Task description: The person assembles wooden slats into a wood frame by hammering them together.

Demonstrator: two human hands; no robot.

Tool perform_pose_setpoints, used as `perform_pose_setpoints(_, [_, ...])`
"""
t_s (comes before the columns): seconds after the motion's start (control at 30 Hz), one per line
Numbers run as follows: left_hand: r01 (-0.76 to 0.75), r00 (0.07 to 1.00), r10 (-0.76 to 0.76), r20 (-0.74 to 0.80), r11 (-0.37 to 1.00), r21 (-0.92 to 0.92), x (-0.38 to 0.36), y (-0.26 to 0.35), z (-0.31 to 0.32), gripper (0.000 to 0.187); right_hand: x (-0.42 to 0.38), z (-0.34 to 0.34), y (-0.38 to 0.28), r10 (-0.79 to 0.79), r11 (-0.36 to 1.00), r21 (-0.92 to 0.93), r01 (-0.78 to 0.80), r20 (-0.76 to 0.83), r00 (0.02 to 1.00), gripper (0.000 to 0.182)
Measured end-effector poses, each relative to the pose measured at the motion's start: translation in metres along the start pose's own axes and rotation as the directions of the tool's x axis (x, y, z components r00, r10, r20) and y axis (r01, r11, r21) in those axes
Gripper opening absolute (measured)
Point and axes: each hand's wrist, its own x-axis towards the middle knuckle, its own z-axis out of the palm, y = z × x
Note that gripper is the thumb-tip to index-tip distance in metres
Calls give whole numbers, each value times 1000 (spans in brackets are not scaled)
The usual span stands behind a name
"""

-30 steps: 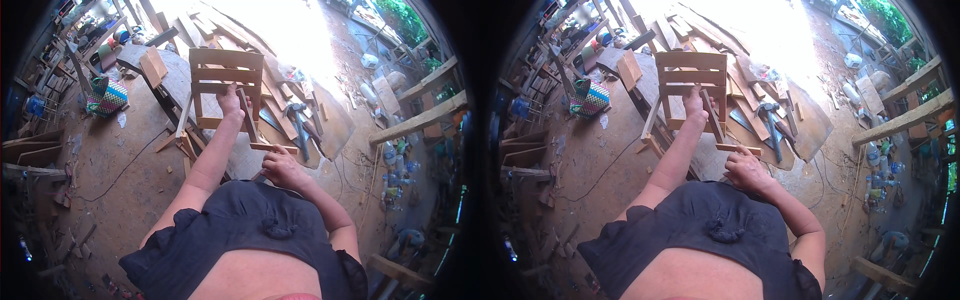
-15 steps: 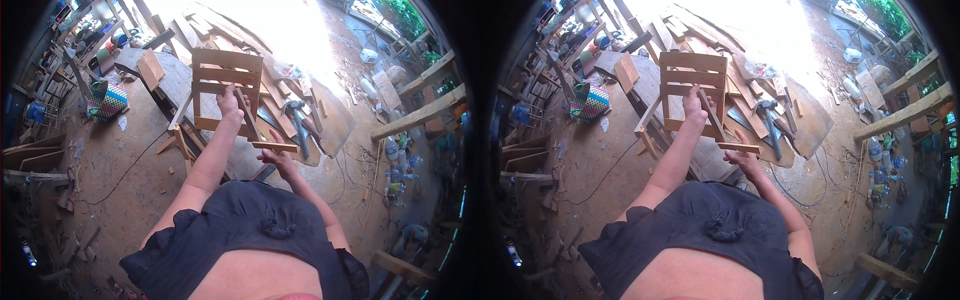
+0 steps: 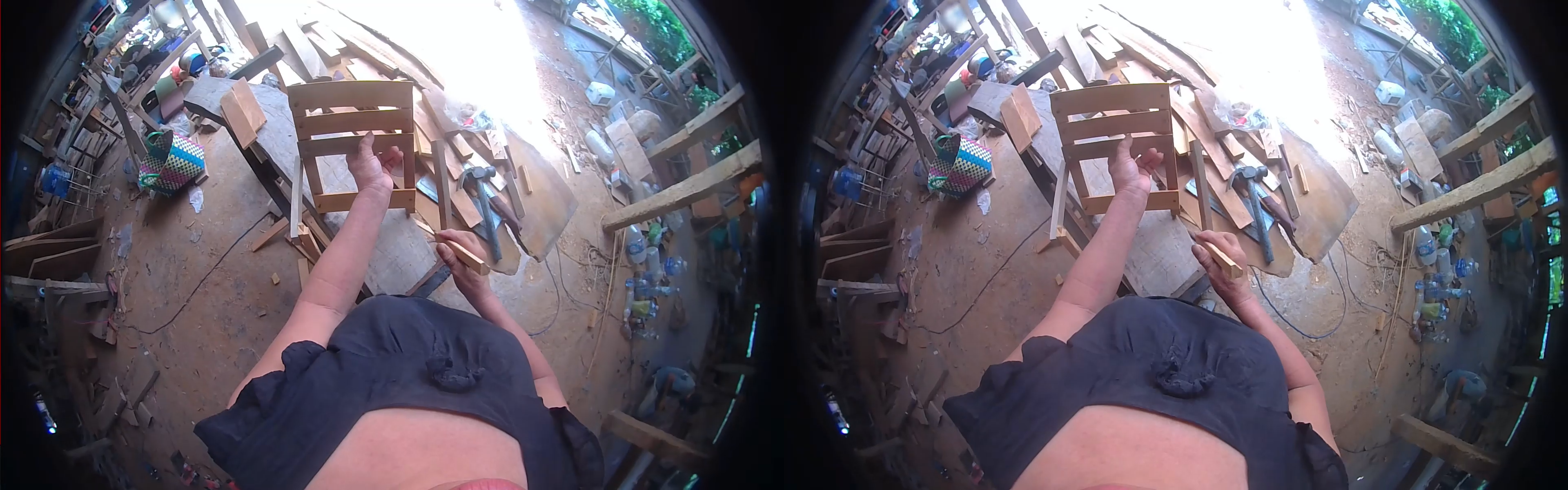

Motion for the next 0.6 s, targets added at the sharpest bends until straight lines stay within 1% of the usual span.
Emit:
perform_pose_setpoints(0.07, [-3,1000,3,4,1000,-5,2,-1,-3,37,2,4,-1,-12,998,-68,11,-11,1000,26])
perform_pose_setpoints(0.1, [8,1000,-8,10,1000,-16,3,-2,-5,36,2,6,1,-13,998,-66,12,-10,1000,26])
perform_pose_setpoints(0.17, [17,1000,-17,15,999,-27,2,0,-6,36,2,10,4,-59,987,-147,60,13,998,27])
perform_pose_setpoints(0.3, [26,998,-24,61,999,-25,-5,4,-13,37,5,20,1,-62,974,-218,66,23,998,28])
perform_pose_setpoints(0.37, [31,997,-28,75,999,-37,-5,4,-16,37,3,23,-2,-68,949,-309,67,5,998,30])
perform_pose_setpoints(0.4, [57,993,-51,108,997,-48,-4,5,-17,35,3,23,-6,-68,948,-311,67,9,998,30])
perform_pose_setpoints(0.43, [83,987,-74,141,995,-57,-3,4,-19,33,3,22,-13,-54,914,-401,62,32,998,31])
perform_pose_setpoints(0.47, [84,987,-76,140,995,-59,-1,4,-22,33,3,21,-20,-38,872,-486,60,54,998,33])
perform_pose_setpoints(0.53, [151,963,-144,226,989,-11,1,6,-27,31,4,21,-27,-30,852,-519,66,76,997,35])
perform_pose_setpoints(0.57, [151,963,-145,225,988,-12,2,6,-27,31,5,21,-31,-24,833,-549,73,96,995,37])
perform_pose_setpoints(0.6, [188,955,-189,227,982,24,3,5,-27,32,5,21,-36,-23,832,-550,72,96,995,37])
